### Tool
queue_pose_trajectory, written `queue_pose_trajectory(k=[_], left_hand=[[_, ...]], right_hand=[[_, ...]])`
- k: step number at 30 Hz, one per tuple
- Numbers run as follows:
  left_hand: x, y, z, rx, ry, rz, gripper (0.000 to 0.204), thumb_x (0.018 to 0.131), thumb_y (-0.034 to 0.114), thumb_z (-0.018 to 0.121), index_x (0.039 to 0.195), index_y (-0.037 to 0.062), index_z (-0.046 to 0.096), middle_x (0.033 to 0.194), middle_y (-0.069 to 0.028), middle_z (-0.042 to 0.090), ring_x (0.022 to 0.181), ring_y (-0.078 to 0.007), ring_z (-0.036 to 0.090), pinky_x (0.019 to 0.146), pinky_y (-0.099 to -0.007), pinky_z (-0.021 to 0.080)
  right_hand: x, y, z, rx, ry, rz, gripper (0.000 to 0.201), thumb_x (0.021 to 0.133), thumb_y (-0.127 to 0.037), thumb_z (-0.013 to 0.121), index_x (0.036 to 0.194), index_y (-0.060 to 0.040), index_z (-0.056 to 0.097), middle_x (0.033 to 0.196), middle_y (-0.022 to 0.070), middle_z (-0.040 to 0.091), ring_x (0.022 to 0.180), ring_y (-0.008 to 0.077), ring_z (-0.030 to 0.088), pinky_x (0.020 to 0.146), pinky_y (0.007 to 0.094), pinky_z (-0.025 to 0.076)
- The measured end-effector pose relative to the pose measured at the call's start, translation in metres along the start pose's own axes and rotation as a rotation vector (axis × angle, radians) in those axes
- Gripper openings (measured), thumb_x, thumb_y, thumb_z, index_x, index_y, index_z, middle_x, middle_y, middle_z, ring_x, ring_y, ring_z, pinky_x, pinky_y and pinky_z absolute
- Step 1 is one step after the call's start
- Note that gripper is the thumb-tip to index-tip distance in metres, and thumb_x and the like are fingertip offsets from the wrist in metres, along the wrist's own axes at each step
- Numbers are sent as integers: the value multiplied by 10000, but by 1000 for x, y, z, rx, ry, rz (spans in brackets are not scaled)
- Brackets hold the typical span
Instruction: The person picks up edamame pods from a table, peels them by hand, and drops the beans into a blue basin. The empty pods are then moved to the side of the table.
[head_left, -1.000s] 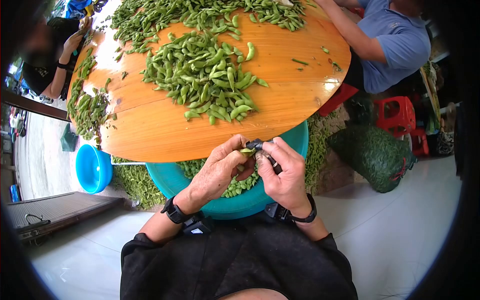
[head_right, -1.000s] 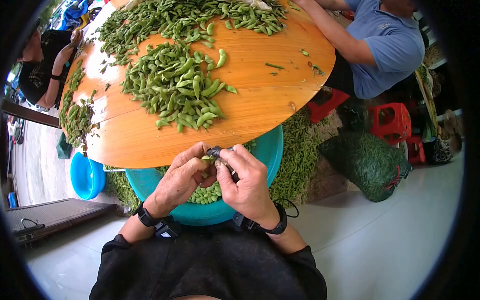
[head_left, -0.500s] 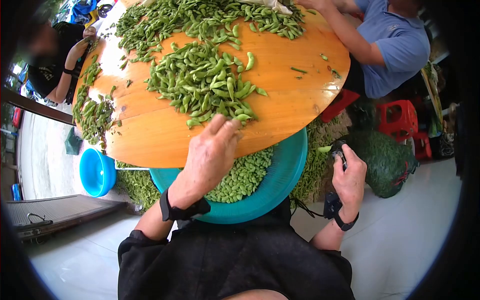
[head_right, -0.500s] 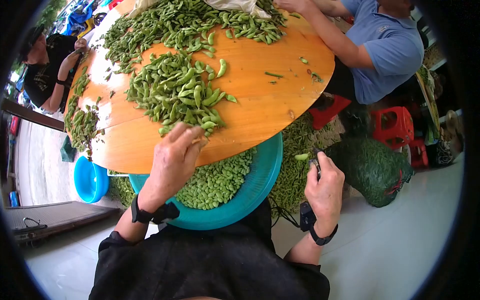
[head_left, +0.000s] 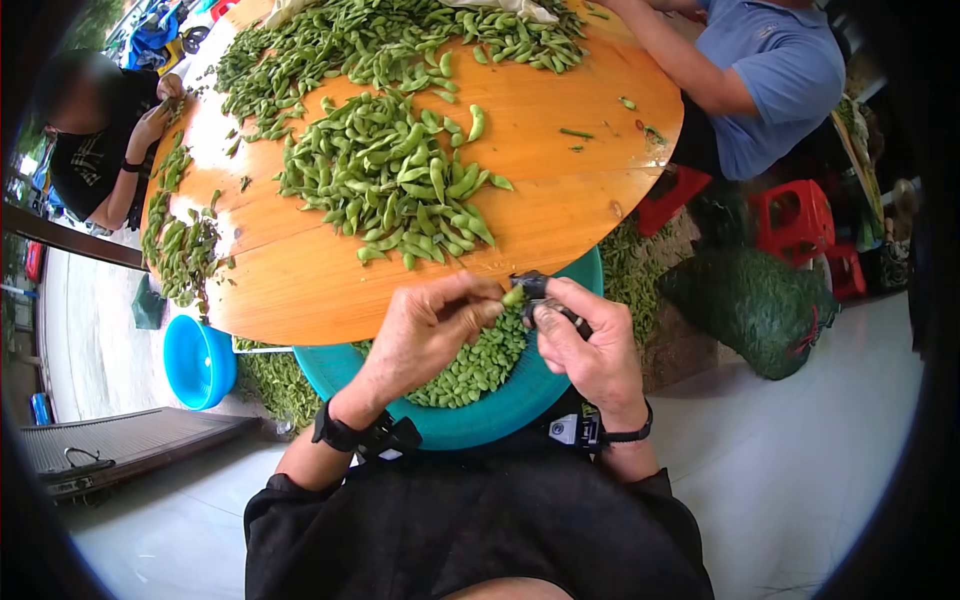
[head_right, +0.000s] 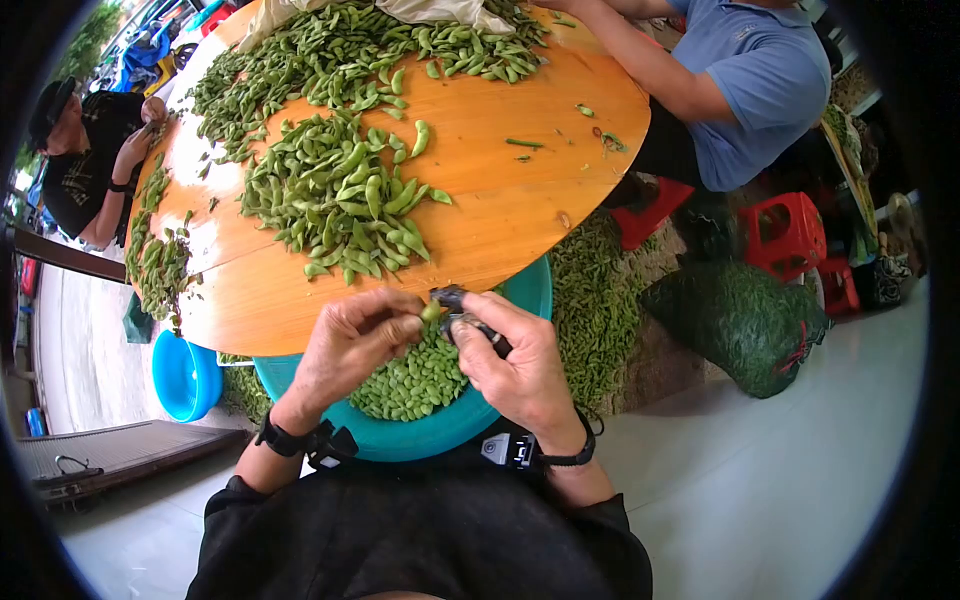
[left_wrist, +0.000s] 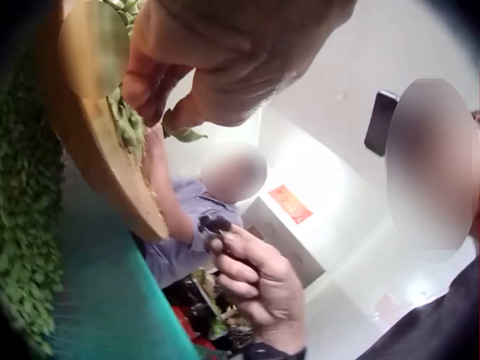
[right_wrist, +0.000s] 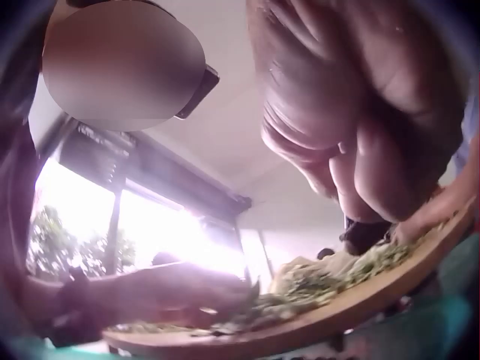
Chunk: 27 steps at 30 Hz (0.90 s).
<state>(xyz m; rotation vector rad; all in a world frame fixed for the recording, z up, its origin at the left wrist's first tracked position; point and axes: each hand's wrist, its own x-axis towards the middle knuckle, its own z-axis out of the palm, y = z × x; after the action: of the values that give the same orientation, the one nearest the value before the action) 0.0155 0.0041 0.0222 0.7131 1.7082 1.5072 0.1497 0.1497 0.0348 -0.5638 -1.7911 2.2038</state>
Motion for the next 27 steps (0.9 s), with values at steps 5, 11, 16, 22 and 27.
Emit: queue_pose_trajectory(k=[5, 11, 16, 22, 27], left_hand=[[-9, -9, 4, -76, 23, -54, 112, 930, 99, 673, 977, -3, 663, 718, 7, 617, 605, -47, 531, 557, -216, 457], [-11, -16, -1, -65, -28, -26, 92, 935, 101, 669, 951, 11, 658, 727, -18, 634, 598, -58, 539, 527, -219, 433], [-13, -35, -3, -911, -357, -246, 90, 946, 142, 652, 925, 55, 642, 735, -78, 659, 543, -124, 522, 454, -236, 335], [-18, -20, 4, -134, -59, -24, 182, 881, 143, 746, 946, -1, 654, 733, -38, 661, 595, -93, 594, 522, -238, 457], [-18, -22, 10, 340, 139, 301, 219, 876, 160, 747, 910, -36, 654, 702, -70, 649, 627, -95, 613, 540, -265, 481]], right_hand=[[4, 5, -1, 78, -94, 18, 234, 953, 10, 571, 1167, 92, 615, 842, 1, 513, 580, 36, 491, 473, 193, 376], [7, 10, -4, 6, -117, 12, 210, 947, 17, 578, 1138, 93, 623, 854, 4, 514, 572, 38, 475, 457, 205, 358], [6, 16, -17, 375, -301, 211, 173, 935, 27, 586, 1092, 90, 625, 837, -6, 503, 576, 42, 458, 445, 220, 316], [3, 9, 1, 41, -102, 26, 161, 938, 5, 576, 1072, 73, 634, 789, -6, 523, 580, 56, 496, 480, 215, 370], [0, 15, 10, -190, -66, -127, 132, 907, 17, 588, 1020, 75, 626, 797, 45, 536, 608, 79, 558, 501, 219, 414]])
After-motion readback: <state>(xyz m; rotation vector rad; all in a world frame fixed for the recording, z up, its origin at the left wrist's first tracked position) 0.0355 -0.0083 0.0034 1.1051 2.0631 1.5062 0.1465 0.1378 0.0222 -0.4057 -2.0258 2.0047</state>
